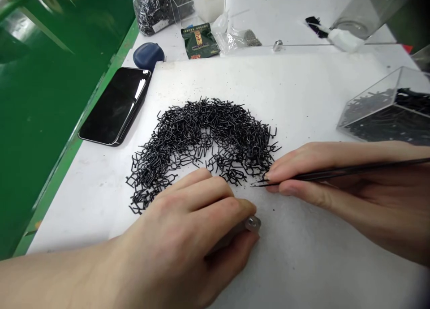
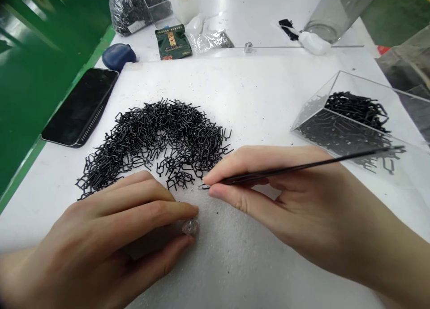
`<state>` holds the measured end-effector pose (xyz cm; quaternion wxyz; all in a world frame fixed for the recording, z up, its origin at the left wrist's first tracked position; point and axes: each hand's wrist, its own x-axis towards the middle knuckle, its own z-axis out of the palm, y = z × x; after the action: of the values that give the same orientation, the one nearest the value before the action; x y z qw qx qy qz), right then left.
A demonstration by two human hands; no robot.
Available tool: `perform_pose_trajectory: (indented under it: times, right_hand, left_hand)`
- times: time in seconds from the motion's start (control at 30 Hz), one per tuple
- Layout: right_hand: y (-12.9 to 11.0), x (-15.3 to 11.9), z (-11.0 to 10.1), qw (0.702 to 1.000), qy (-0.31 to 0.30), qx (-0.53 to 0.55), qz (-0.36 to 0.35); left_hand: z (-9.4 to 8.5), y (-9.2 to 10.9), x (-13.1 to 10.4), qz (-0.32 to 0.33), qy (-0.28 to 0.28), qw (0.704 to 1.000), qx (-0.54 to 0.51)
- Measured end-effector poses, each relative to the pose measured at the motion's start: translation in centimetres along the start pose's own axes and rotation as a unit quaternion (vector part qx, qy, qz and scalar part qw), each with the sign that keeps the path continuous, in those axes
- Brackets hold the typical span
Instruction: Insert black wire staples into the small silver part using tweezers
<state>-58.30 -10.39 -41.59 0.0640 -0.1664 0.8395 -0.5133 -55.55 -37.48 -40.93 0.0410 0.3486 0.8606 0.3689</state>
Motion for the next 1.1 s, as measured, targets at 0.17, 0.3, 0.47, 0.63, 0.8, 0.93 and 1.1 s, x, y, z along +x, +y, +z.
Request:
perform_pose_trajectory:
  times: [0.17,0.3,0.47,0.63,0.8,0.93,1.1]
  right_hand:
    - [0.1,-0.2,-0.2,0.998,0.010,-0.052,-0.029]
    - [0.1,0.0,-0.1,0.998,0.008,-0.053,-0.028]
    - [-0.1,0.2,0.1,0.998,0.015,-0.049,-0.031]
    - [-0.2,0.1,0.1,0.999,0.012,-0.026,-0.015]
    - [0.2,0.0,-0.1,0.999,0.004,-0.026,-0.019]
    - [0.6,-0.2,-0.9,0.998,0.017,-0.051,-0.037]
    - [0.3,-0.2,-1.5,0.997,0.011,-0.073,-0.036]
  left_hand:
    - [-0.3,0.2,-0.2,-0.008,0.002,1.000,0.004]
    - [-0.1,0.2,0.1,-0.018,-0.003,1.000,0.012]
    - [0.0,0.3,0.1,-0.017,-0.004,1.000,0.019]
    - [-0.2,0.3,0.1,-0.006,-0.005,1.000,0.012]
    - [-0.1,0.1,0.2,-0.013,-0.010,1.000,0.011]
    - [0.3,-0.1,0.0,0.002,0.023,1.000,0.003]
    - [0.7,-0.3,-0.1,0.003,0.046,0.999,0.030]
